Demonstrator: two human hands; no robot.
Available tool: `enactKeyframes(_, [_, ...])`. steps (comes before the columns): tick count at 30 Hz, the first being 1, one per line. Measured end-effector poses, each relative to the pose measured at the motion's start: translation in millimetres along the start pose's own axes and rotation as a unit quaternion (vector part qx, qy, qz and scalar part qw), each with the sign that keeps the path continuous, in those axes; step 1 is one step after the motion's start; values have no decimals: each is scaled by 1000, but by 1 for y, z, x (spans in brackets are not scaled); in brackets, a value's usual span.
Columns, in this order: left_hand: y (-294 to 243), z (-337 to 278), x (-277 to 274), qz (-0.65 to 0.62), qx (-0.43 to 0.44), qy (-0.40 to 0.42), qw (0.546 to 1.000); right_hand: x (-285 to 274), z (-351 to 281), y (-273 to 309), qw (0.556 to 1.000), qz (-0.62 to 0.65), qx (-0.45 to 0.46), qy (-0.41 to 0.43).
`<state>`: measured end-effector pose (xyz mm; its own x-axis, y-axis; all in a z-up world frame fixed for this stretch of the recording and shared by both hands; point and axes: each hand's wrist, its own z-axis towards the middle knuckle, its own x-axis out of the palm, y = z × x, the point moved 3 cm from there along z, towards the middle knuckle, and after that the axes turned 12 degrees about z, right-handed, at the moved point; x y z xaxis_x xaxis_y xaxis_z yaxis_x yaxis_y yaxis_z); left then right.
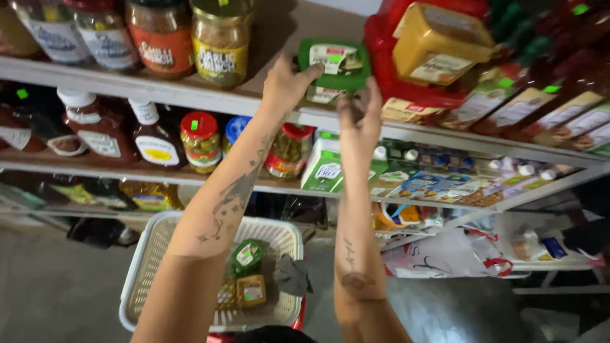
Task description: Wiping down grocery jars and containers with a cloth and organizing them on a shelf.
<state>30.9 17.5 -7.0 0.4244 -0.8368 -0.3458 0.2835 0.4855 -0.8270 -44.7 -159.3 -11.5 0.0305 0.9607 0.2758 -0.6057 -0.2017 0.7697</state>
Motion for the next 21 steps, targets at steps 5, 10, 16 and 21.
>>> enactKeyframes(5, [-64,-48,-62,43,81,-75,993,-31,-3,-14,985,169,15,-10])
enactKeyframes(10, [-102,-160,-145,39,160,-87,983,-1,-79,74,974,212,78,-7])
enactKeyframes(16, [3,-277,-152,1,-79,-24,997,-7,-196,23,958,74,256,107])
enactKeyframes(21, [226,-380,-46,40,-306,9,951,-93,-325,-198,852,26,515,88])
